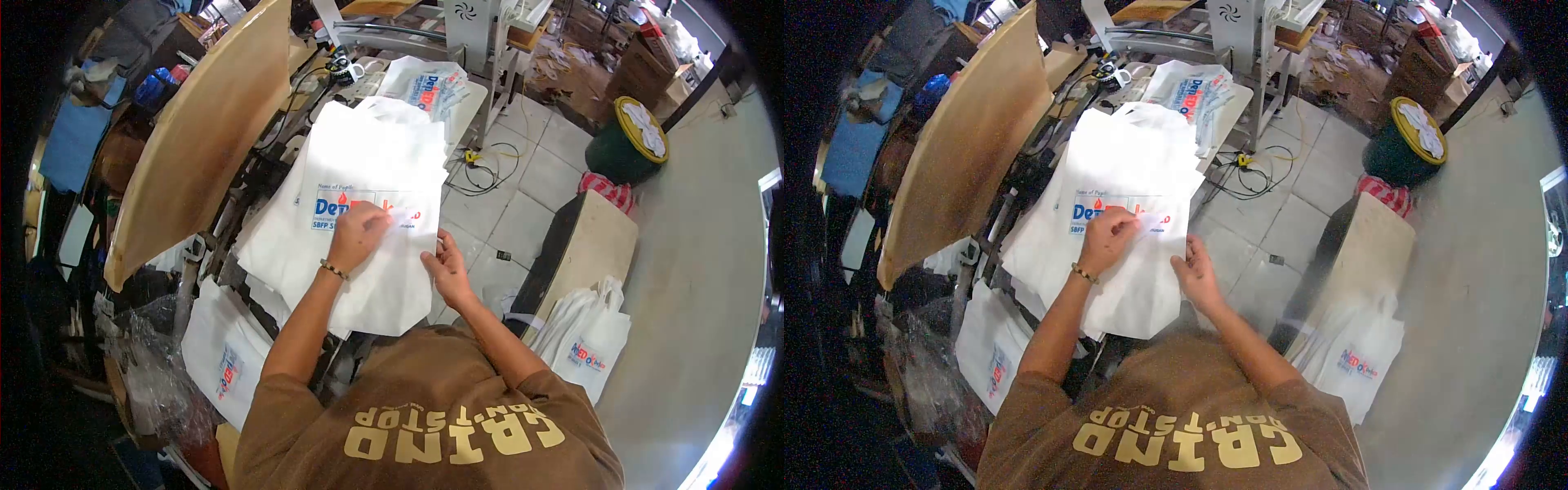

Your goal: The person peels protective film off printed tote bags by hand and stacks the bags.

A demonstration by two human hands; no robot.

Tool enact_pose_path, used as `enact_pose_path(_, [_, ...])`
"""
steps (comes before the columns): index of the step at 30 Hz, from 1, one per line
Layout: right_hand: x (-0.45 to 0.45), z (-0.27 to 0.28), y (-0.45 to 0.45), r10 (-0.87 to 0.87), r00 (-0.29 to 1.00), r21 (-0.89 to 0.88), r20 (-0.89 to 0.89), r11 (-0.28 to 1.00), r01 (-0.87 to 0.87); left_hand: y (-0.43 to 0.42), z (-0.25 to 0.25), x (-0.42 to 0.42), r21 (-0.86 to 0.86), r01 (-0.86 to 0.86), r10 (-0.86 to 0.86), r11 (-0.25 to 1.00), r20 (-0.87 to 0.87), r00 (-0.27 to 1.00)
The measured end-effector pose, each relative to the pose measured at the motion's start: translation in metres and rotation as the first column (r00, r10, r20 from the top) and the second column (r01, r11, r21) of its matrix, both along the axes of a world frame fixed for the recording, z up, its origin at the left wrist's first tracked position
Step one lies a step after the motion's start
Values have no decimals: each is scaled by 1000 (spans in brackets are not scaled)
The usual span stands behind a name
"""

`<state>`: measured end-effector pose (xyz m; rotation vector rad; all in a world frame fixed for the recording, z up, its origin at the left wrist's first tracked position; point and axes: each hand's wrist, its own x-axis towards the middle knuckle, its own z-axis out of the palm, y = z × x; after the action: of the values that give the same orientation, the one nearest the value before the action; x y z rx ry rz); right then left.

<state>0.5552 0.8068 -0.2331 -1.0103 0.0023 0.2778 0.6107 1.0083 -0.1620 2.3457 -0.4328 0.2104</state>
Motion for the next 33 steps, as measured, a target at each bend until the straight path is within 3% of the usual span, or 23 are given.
enact_pose_path(1, [0,0,0,-1,1000,-14,31,1000,1,3,0,4,-40,-120,116,992,-83,990])
enact_pose_path(2, [-1,-1,-2,-3,999,-15,32,1000,4,8,-3,9,-41,-118,114,992,-82,990])
enact_pose_path(5, [-2,-8,-8,-33,995,-109,91,993,42,19,-8,22,-293,-275,209,916,-237,949])
enact_pose_path(10, [1,-4,-22,-7,997,-187,71,982,20,43,4,41,-361,-408,271,839,-373,887])
enact_pose_path(12, [3,-5,-28,-1,997,-210,82,978,18,53,7,44,-431,-496,309,754,-433,847])
enact_pose_path(17, [8,-3,-45,-3,992,-288,122,957,39,75,5,61,-453,-573,433,683,-380,817])
enact_pose_path(24, [21,2,-78,4,968,-533,250,836,134,119,-7,72,-522,-643,571,561,-318,757])
enact_pose_path(26, [24,5,-87,2,968,-563,250,814,144,129,-9,68,-559,-630,549,539,-334,766])
enact_pose_path(29, [30,1,-102,5,953,-562,304,808,176,147,-20,70,-645,-625,581,440,-326,746])
enact_pose_path(33, [28,13,-131,40,969,-651,242,748,132,168,-38,65,-692,-644,627,327,-352,695])
